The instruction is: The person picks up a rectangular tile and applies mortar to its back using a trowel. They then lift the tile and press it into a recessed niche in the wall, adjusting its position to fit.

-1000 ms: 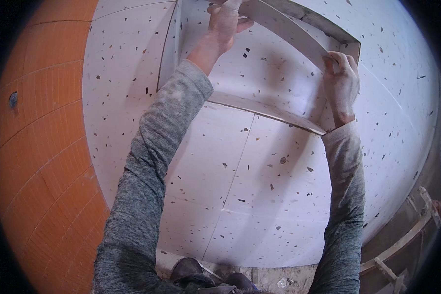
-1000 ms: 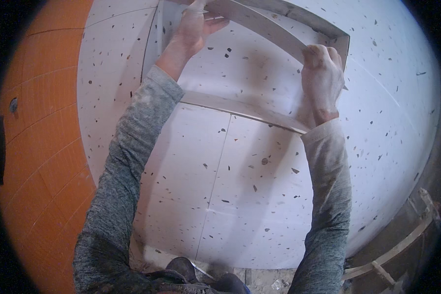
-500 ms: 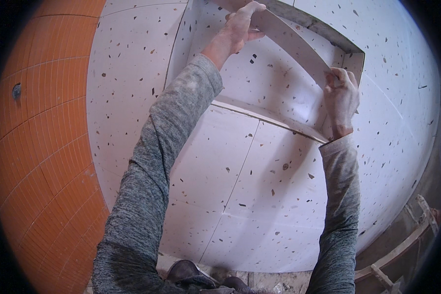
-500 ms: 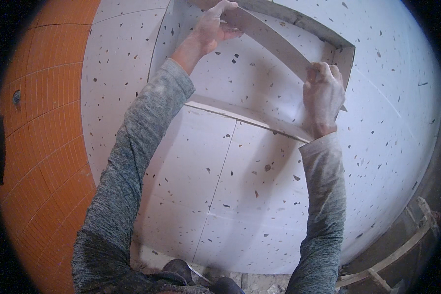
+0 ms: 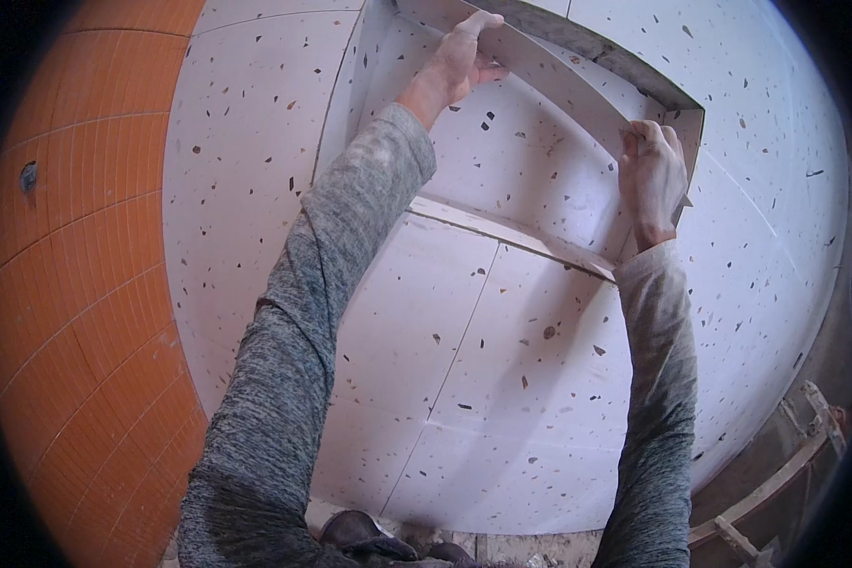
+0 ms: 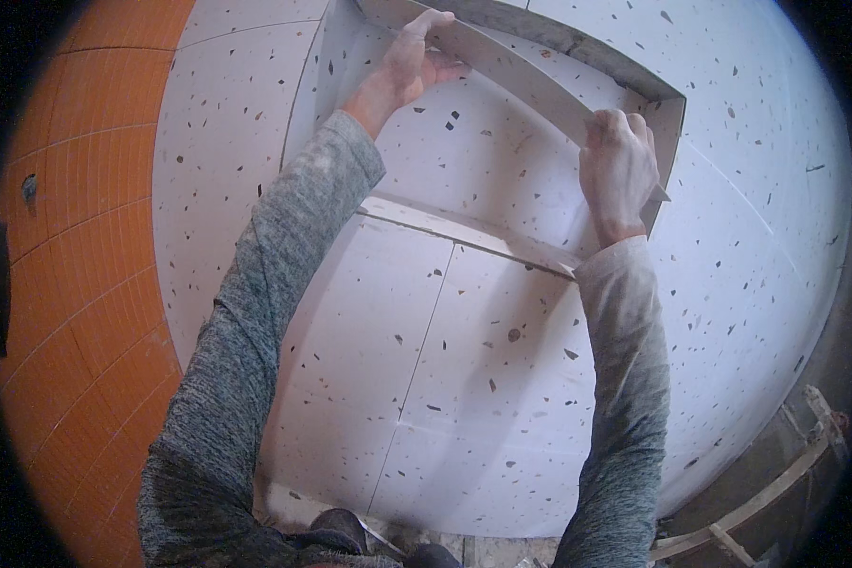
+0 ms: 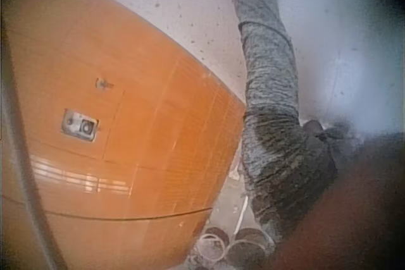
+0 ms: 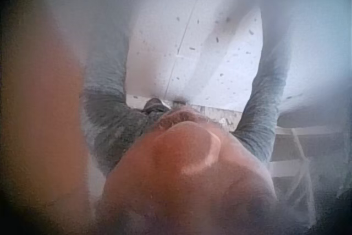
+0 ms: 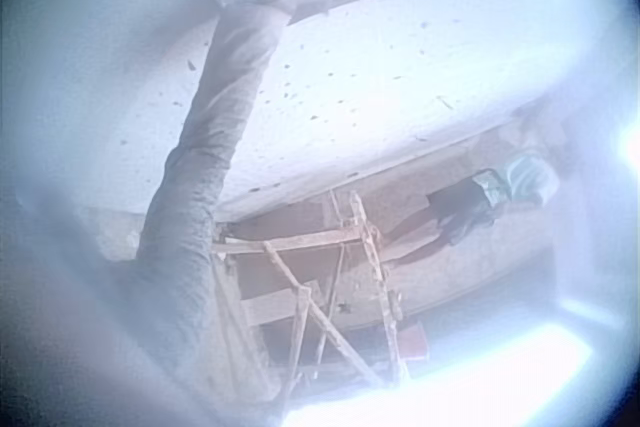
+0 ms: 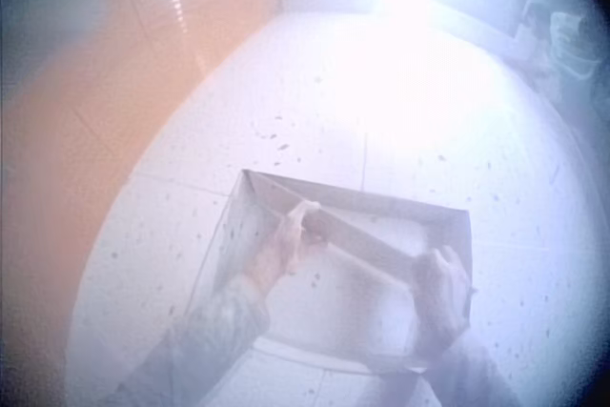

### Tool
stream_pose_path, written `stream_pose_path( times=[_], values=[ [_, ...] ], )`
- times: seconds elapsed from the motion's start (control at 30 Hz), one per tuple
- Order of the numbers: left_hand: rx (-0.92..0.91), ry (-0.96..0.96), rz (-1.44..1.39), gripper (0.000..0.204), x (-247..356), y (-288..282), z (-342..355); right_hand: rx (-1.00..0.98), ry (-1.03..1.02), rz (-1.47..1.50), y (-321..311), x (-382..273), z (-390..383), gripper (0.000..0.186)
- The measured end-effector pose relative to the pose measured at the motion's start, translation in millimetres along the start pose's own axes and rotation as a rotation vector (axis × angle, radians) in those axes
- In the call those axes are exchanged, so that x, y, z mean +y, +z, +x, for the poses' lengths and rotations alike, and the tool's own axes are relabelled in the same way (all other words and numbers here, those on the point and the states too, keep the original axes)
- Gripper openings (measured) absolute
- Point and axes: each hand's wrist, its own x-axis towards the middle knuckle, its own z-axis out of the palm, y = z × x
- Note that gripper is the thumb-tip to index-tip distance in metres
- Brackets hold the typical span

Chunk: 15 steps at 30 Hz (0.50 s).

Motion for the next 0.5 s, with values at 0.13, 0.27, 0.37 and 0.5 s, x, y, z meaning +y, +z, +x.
stream_pose_path(
  times=[0.13, 0.27, 0.37, 0.5],
  values=[
    [0.022, -0.019, -0.092, 0.062, -1.8, -0.4, 6.3, -0.005, -0.018, -0.024, 5.8, 3.7, 9.5, 0.011],
    [-0.018, -0.068, -0.190, 0.024, -6.8, -18.3, 25.2, 0.017, -0.021, -0.029, 17.0, 0.2, 17.1, 0.012],
    [-0.080, -0.057, -0.230, 0.023, -8.5, -20.2, 30.9, 0.037, -0.026, -0.057, 21.0, 6.1, 21.6, 0.014],
    [-0.081, -0.023, -0.171, 0.025, -7.5, -26.3, 32.5, 0.013, -0.033, -0.065, 20.2, 6.0, 26.6, 0.014]
  ],
)
